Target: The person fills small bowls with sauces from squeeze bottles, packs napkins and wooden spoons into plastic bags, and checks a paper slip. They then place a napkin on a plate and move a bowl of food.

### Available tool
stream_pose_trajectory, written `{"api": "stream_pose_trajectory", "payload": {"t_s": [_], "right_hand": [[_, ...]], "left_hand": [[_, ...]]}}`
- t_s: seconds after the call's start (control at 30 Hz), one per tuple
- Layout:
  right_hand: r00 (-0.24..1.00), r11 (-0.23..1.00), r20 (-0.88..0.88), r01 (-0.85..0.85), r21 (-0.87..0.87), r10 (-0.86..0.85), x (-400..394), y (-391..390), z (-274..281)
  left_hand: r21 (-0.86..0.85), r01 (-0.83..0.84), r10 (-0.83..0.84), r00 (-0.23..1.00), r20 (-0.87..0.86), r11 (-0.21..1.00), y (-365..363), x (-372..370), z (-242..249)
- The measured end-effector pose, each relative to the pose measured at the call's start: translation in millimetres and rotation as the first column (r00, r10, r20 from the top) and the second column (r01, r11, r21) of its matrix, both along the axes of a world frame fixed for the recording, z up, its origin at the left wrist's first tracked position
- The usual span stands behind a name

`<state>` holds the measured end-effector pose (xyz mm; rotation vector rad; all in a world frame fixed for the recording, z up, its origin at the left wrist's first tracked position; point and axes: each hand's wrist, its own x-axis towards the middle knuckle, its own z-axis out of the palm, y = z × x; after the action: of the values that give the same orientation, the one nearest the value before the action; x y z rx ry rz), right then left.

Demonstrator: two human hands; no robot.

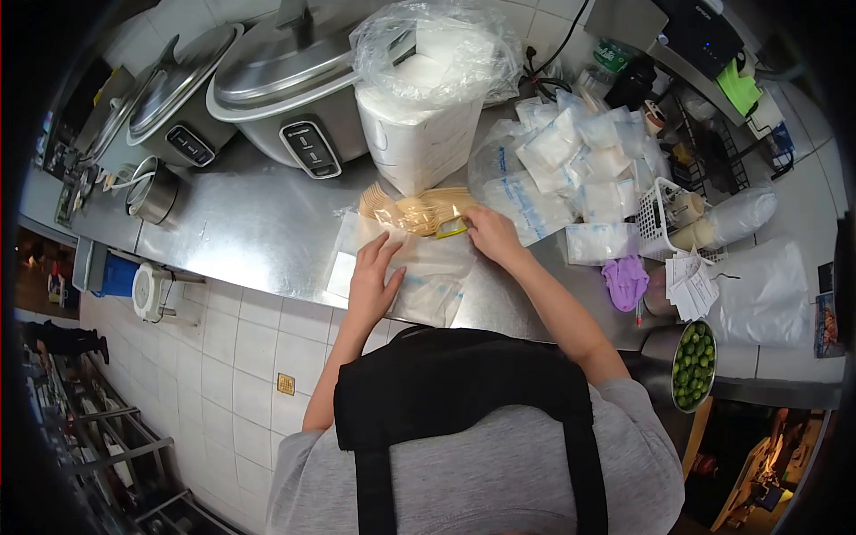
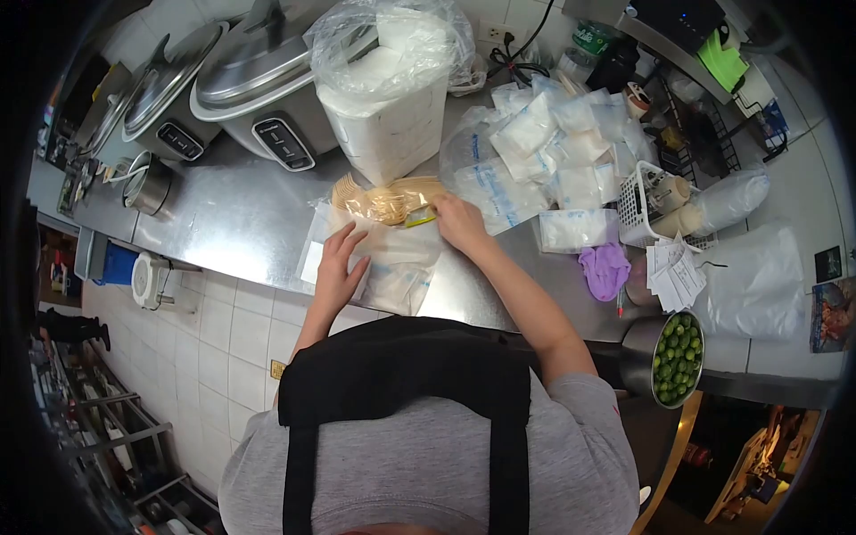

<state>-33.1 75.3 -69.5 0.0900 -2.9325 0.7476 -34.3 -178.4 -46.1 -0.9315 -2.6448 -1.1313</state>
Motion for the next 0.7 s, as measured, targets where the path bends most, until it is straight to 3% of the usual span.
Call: {"api": "stream_pose_trajectory", "payload": {"t_s": [0.1, 0.17, 0.2, 0.23, 0.3, 0.5, 0.63, 0.7], "right_hand": [[0.991, 0.998, -0.124, 0.049, -0.046, -0.055, -7, -10, 14], [0.944, 0.986, -0.331, -0.058, -0.157, 0.002, -5, -33, 25], [0.902, 0.979, -0.420, -0.164, -0.122, 0.099, -9, -42, 18], [0.904, 0.979, -0.417, -0.160, -0.126, 0.094, -13, -51, 10], [0.904, 0.925, -0.310, -0.350, -0.145, 0.294, -20, -66, 0], [0.874, 0.898, -0.230, -0.440, -0.004, 0.427, -6, -81, -2], [0.892, 0.917, -0.225, -0.399, 0.017, 0.392, 15, -57, -4], [0.934, 0.956, -0.208, -0.271, 0.113, 0.289, 22, -35, -9]], "left_hand": [[-0.128, 0.015, -0.026, 0.997, -0.079, 0.992, 5, -10, -9], [-0.076, 0.003, -0.010, 0.996, -0.085, 0.997, 0, -13, -19], [-0.066, -0.022, 0.024, 0.999, 0.024, 0.998, -6, -11, -22], [-0.059, -0.047, 0.054, 0.989, 0.136, 0.997, -13, -8, -25], [-0.071, -0.091, 0.099, 0.988, 0.119, 0.993, -27, -1, -32], [-0.074, -0.277, 0.283, 0.957, 0.072, 0.958, -64, -15, -36], [-0.068, -0.294, 0.290, 0.955, -0.060, 0.953, -68, -37, -39], [-0.070, -0.244, 0.240, 0.969, -0.062, 0.967, -68, -51, -39]]}}
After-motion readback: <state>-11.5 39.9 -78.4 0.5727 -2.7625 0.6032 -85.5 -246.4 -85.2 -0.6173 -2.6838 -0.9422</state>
